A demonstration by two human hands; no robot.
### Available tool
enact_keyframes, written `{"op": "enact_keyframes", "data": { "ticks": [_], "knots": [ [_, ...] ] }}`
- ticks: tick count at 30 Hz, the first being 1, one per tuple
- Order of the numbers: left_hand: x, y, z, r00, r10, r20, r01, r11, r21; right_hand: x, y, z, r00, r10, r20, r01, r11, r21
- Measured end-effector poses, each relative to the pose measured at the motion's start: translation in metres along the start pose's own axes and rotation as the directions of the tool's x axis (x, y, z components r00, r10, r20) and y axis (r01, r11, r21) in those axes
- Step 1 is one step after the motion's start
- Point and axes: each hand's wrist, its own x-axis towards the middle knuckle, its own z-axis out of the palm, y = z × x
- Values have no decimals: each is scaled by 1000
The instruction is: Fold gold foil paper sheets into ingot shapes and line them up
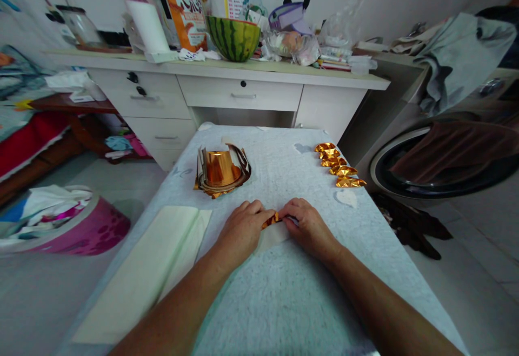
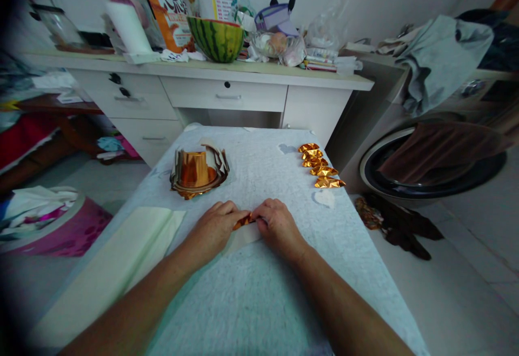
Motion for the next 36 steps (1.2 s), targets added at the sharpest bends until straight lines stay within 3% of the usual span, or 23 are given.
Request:
{"op": "enact_keyframes", "data": {
  "ticks": [28,36],
  "knots": [
    [-2,0,2,1000,-5,3,5,1000,29,-1,3,1,1000,-25,9,25,999,-21],
    [-2,1,3,1000,1,0,-1,995,101,-5,-3,-12,995,-73,74,71,997,28]
  ]
}}
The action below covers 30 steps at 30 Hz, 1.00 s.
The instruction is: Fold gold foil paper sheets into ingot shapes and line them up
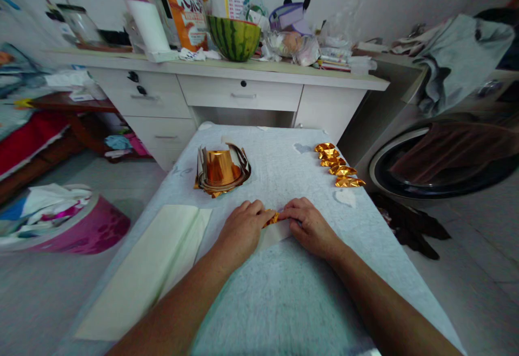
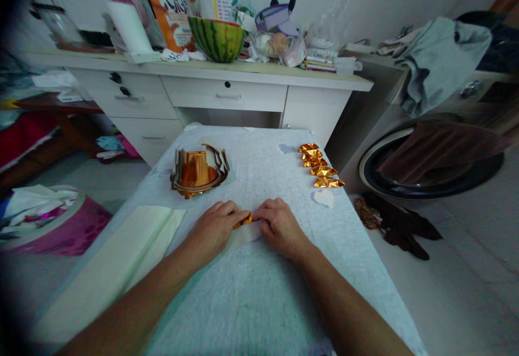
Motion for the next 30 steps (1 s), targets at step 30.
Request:
{"op": "enact_keyframes", "data": {
  "ticks": [30],
  "knots": [
    [-1,1,-1,1000,-8,-2,8,999,40,-7,-3,-26,986,-47,160,76,981,-180]
  ]
}}
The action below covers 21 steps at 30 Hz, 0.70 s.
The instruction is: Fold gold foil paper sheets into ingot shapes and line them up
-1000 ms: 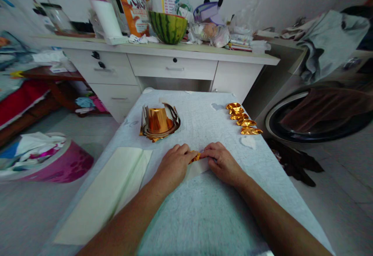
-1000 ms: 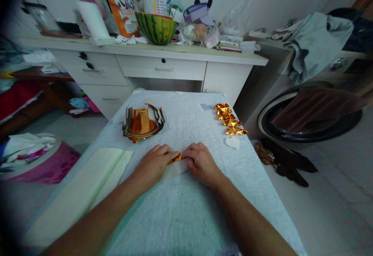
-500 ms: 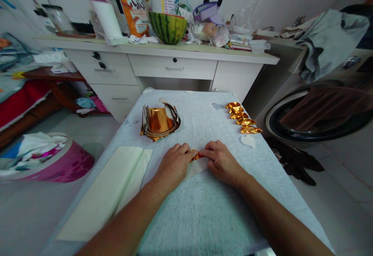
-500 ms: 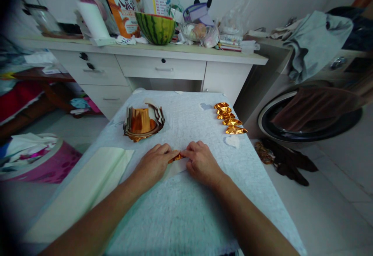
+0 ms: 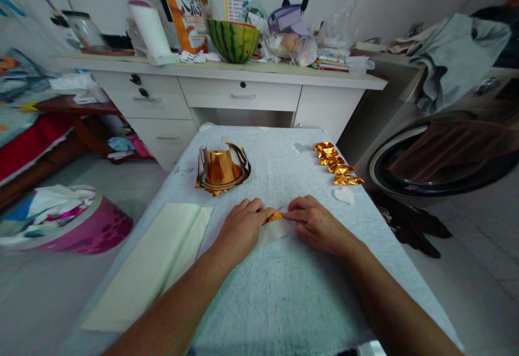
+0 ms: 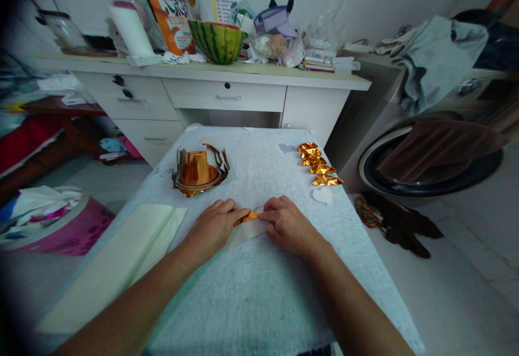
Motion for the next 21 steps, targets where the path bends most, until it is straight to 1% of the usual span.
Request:
{"op": "enact_keyframes", "data": {
  "ticks": [7,11,13,16,21],
  "knots": [
    [1,-3,3,1000,10,-14,-11,1000,-27,-2,4,0,1000,-18,-18,18,999,38],
    [1,-3,2,1000,19,-18,-20,999,-51,0,1,5,996,28,-89,-19,995,94],
    [2,-3,0,1000,21,-19,-22,998,-60,3,-3,7,992,28,-120,-15,995,103],
    [2,-3,-1,1000,14,-13,-15,997,-79,7,-9,10,996,1,-95,7,997,82],
    [3,-4,0,1000,12,-25,-14,996,-93,9,-11,12,1000,14,-27,-14,1000,21]
  ]
}}
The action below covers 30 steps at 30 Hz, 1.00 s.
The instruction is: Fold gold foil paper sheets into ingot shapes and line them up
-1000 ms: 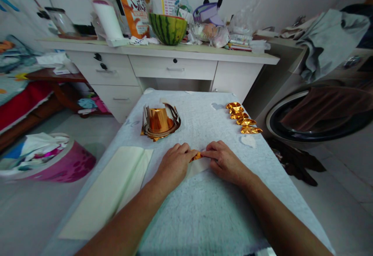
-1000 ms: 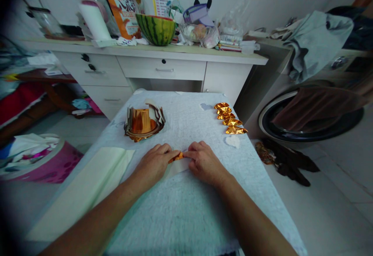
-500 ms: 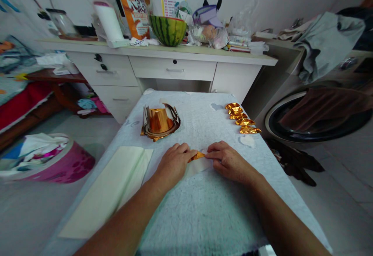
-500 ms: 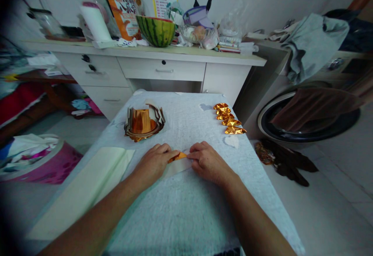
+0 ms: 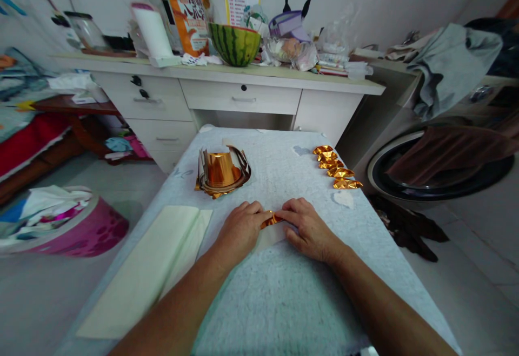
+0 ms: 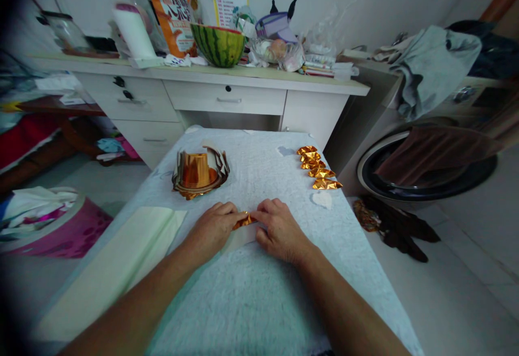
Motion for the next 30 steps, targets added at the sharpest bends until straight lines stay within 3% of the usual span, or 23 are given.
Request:
{"op": "enact_keyframes", "data": {
  "ticks": [18,25,30],
  "knots": [
    [-2,9,-5,999,-38,33,34,993,111,-3,-3,-3,999,40,27,-36,992,-124],
    [-2,7,-1,999,-42,29,39,994,103,-6,5,-6,1000,24,-15,-26,993,-118],
    [-2,4,3,999,-49,7,49,997,64,-7,8,-2,992,62,-110,-70,995,-69]
  ]
}}
